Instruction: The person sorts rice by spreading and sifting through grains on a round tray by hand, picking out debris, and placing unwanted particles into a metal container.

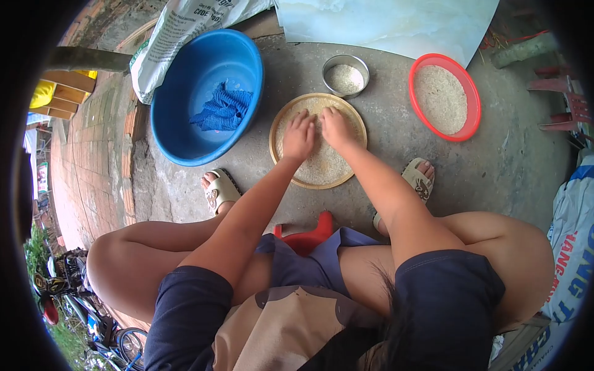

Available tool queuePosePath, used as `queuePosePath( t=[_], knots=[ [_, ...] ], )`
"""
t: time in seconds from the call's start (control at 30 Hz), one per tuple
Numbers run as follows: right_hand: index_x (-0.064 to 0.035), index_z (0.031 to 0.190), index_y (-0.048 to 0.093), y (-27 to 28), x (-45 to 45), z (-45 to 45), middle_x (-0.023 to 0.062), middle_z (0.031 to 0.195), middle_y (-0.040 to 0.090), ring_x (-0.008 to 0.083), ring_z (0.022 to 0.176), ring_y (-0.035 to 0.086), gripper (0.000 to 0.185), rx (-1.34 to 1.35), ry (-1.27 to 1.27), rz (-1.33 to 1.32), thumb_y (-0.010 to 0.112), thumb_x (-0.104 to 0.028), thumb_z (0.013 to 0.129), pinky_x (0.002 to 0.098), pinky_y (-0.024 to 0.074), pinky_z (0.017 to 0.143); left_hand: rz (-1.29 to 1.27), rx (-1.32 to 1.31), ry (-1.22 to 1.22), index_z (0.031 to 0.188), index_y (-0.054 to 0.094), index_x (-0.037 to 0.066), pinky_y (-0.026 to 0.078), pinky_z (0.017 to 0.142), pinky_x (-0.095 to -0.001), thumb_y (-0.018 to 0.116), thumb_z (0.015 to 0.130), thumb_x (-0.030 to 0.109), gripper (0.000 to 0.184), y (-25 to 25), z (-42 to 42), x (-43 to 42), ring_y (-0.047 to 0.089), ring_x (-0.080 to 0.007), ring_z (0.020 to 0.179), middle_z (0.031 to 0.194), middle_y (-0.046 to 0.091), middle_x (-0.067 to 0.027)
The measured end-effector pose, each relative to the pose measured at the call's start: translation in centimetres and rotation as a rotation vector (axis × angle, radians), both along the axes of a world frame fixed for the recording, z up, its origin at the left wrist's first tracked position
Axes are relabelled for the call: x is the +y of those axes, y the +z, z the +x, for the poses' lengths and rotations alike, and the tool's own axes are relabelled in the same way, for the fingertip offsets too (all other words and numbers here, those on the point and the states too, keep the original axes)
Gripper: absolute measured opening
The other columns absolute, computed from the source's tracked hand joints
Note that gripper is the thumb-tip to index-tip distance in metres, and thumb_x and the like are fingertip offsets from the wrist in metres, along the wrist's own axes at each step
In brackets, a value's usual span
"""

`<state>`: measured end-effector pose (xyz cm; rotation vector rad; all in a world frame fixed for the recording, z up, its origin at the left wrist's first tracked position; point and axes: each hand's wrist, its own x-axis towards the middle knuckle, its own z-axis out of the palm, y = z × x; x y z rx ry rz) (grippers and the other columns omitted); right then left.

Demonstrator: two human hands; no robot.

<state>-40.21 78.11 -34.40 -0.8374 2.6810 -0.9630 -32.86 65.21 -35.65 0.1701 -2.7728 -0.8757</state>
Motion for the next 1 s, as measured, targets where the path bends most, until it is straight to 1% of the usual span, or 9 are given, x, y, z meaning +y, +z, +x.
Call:
queuePosePath(
  t=[0.07, 0.17, 0.2, 0.27, 0.5, 0.57, 0.77, 0.93, 1.0],
  knots=[
    [-0.0033, 0.091, 0.054, 1.6, -1.9, 0.2, 0.0159, 0.092, 0.058, 0.0347, 0.091, 0.056, 0.007, -0.011, -0.11, -0.082, 0.052, -0.009, 0.087, 0.0427, 0.0457, 0.079, 0.161, 0.015, 0.046, 0.116, 0.061, 0.005, 0.037, 0.101, -0.0408, 0.043, 0.095, 0.026, 0.035, 0.9, -1.2, -0.4, 0.052, -0.0315, 0.115, 0.121, 0.058, -0.0175],
    [-0.0032, 0.089, 0.054, 3.4, -4.1, 0.9, 0.0156, 0.09, 0.058, 0.0335, 0.092, 0.055, 0.007, 0.001, 0.049, -0.336, 0.052, -0.01, 0.087, 0.0428, 0.0448, 0.08, 1.378, -0.163, 0.601, 0.1, 0.063, 0.001, 0.045, 0.084, -0.0335, 0.039, 0.098, 0.034, 0.041, 1.9, -3.2, -1.1, 0.059, -0.0201, 0.093, 0.1, 0.063, -0.0102],
    [-0.0032, 0.09, 0.055, 3.5, -4.7, 1.0, 0.0147, 0.092, 0.058, 0.0324, 0.094, 0.054, 0.008, 0.098, 0.096, -0.325, 0.053, -0.011, 0.086, 0.0422, 0.0439, 0.082, 1.836, -0.083, 0.458, 0.098, 0.062, 0.003, 0.047, 0.084, -0.0355, 0.038, 0.098, 0.031, 0.037, -1.8, -4.0, -2.4, 0.06, -0.0223, 0.089, 0.096, 0.064, -0.0112],
    [-0.0033, 0.09, 0.055, 4.0, -4.7, 1.3, 0.0138, 0.093, 0.058, 0.0312, 0.096, 0.054, 0.01, 0.193, 0.136, -0.318, 0.054, -0.012, 0.086, 0.0415, 0.043, 0.085, 2.031, -0.254, 0.37, 0.101, 0.059, 0.002, 0.049, 0.081, -0.0353, 0.036, 0.098, 0.028, 0.036, -0.4, -4.2, -3.2, 0.061, -0.0238, 0.089, 0.095, 0.064, -0.0131],
    [-0.0048, 0.094, 0.054, 0.1, 2.9, 1.3, 0.0106, 0.104, 0.053, 0.0292, 0.102, 0.051, 0.013, 0.413, 0.235, 0.001, 0.059, -0.013, 0.084, 0.0412, 0.0419, 0.087, 1.85, -0.358, 0.527, 0.106, 0.056, -0.006, 0.054, 0.081, -0.0381, 0.032, 0.098, 0.025, 0.041, 1.2, -3.5, -3.0, 0.063, -0.0267, 0.087, 0.097, 0.063, -0.0172],
    [-0.0045, 0.095, 0.055, -0.6, 4.0, 1.2, 0.0107, 0.102, 0.056, 0.0294, 0.099, 0.054, 0.014, 0.072, 0.172, 0.124, 0.06, -0.012, 0.084, 0.0407, 0.0447, 0.083, 1.766, -0.467, 0.561, 0.108, 0.055, -0.007, 0.054, 0.084, -0.0402, 0.031, 0.098, 0.026, 0.042, 0.7, -3.2, -2.8, 0.063, -0.0282, 0.087, 0.098, 0.063, -0.0174],
    [-0.0057, 0.086, 0.057, 1.8, -2.1, 1.4, 0.0105, 0.091, 0.06, 0.0293, 0.096, 0.055, 0.009, -0.085, -0.101, -0.274, 0.056, -0.015, 0.086, 0.0426, 0.0469, 0.079, 1.613, -0.505, 0.56, 0.101, 0.057, 0.001, 0.05, 0.086, -0.0418, 0.03, 0.098, 0.029, 0.039, 0.0, -4.1, -1.7, 0.061, -0.028, 0.095, 0.101, 0.062, -0.0152],
    [-0.0075, 0.092, 0.059, 3.8, -3.0, 1.4, 0.0082, 0.095, 0.058, 0.0283, 0.095, 0.052, 0.013, 0.217, -0.011, -0.204, 0.051, -0.017, 0.088, 0.0407, 0.0432, 0.086, 1.995, -0.403, 0.382, 0.099, 0.058, 0.003, 0.048, 0.086, -0.0405, 0.034, 0.098, 0.028, 0.035, -0.3, -5.0, -2.0, 0.06, -0.0241, 0.095, 0.099, 0.063, -0.0121],
    [-0.0065, 0.098, 0.057, 3.9, -1.1, 0.8, 0.0076, 0.103, 0.055, 0.0267, 0.099, 0.051, 0.016, 0.272, 0.045, -0.05, 0.052, -0.017, 0.087, 0.0397, 0.0423, 0.089, 1.916, -0.383, 0.685, 0.099, 0.059, 0.001, 0.05, 0.079, -0.0357, 0.036, 0.097, 0.025, 0.034, -0.1, -5.3, -2.3, 0.061, -0.0222, 0.088, 0.098, 0.063, -0.0123]
  ],
)
